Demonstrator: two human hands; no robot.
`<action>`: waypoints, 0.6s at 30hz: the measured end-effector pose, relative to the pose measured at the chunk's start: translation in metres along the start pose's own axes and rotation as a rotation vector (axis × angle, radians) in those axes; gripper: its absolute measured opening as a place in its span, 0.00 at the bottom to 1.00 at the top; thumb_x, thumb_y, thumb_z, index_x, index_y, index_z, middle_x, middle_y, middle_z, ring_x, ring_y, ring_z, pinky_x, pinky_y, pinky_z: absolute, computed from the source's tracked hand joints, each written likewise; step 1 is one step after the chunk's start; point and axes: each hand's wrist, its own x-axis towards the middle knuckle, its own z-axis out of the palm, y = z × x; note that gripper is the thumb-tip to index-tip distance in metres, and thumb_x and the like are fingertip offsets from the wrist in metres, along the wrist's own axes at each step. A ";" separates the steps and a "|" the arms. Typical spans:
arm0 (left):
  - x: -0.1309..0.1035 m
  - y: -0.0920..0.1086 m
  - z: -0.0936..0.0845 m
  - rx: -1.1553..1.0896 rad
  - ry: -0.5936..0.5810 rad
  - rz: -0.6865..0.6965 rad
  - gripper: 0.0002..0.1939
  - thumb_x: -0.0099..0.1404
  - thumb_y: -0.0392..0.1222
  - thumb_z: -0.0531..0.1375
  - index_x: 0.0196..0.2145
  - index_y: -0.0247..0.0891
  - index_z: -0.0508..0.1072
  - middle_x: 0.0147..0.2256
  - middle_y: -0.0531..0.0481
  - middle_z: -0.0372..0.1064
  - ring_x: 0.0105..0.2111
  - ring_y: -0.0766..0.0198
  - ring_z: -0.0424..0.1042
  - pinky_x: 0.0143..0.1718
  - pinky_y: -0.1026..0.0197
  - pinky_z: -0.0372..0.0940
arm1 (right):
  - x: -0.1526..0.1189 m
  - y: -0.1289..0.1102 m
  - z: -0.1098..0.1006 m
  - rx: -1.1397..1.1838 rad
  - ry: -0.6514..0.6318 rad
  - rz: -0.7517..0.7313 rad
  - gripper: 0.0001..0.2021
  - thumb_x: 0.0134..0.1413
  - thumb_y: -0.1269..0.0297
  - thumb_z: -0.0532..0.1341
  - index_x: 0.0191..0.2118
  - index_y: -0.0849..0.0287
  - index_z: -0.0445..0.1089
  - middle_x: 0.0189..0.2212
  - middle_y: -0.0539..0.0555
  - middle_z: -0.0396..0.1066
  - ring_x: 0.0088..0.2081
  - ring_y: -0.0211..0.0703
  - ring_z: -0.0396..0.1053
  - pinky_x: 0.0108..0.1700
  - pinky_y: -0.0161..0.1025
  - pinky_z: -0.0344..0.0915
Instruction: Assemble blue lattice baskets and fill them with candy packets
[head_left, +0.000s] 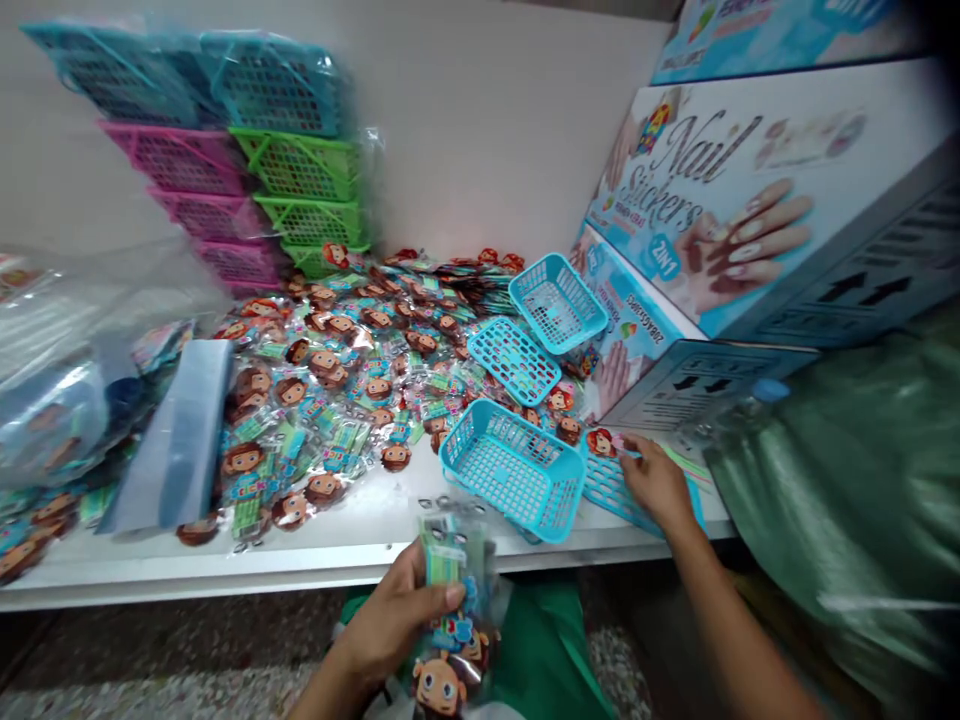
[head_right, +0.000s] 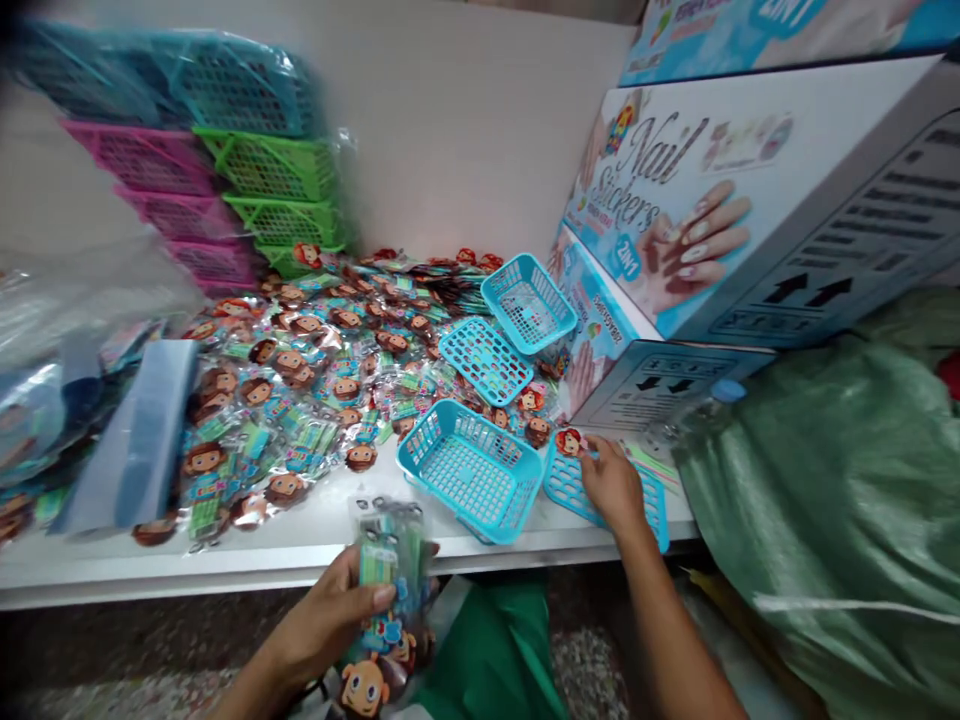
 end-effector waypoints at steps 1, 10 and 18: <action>0.006 0.008 0.003 0.161 -0.046 0.026 0.26 0.56 0.39 0.65 0.53 0.38 0.67 0.45 0.44 0.72 0.45 0.53 0.70 0.46 0.56 0.64 | 0.007 0.018 0.006 -0.077 -0.035 -0.012 0.23 0.56 0.71 0.50 0.57 0.66 0.62 0.52 0.66 0.67 0.48 0.52 0.67 0.48 0.45 0.64; 0.049 0.025 0.024 1.125 -0.107 0.221 0.19 0.62 0.39 0.55 0.51 0.39 0.61 0.45 0.45 0.64 0.44 0.57 0.64 0.48 0.54 0.59 | 0.035 0.057 0.030 -0.281 -0.224 -0.156 0.25 0.55 0.78 0.49 0.58 0.56 0.63 0.50 0.60 0.68 0.48 0.50 0.66 0.48 0.40 0.60; 0.030 0.013 0.030 1.215 0.163 0.199 0.07 0.65 0.40 0.51 0.42 0.40 0.61 0.37 0.46 0.64 0.38 0.55 0.65 0.41 0.55 0.59 | 0.030 0.057 0.032 -0.366 -0.133 -0.106 0.23 0.59 0.71 0.49 0.60 0.59 0.60 0.57 0.66 0.59 0.50 0.59 0.63 0.47 0.49 0.60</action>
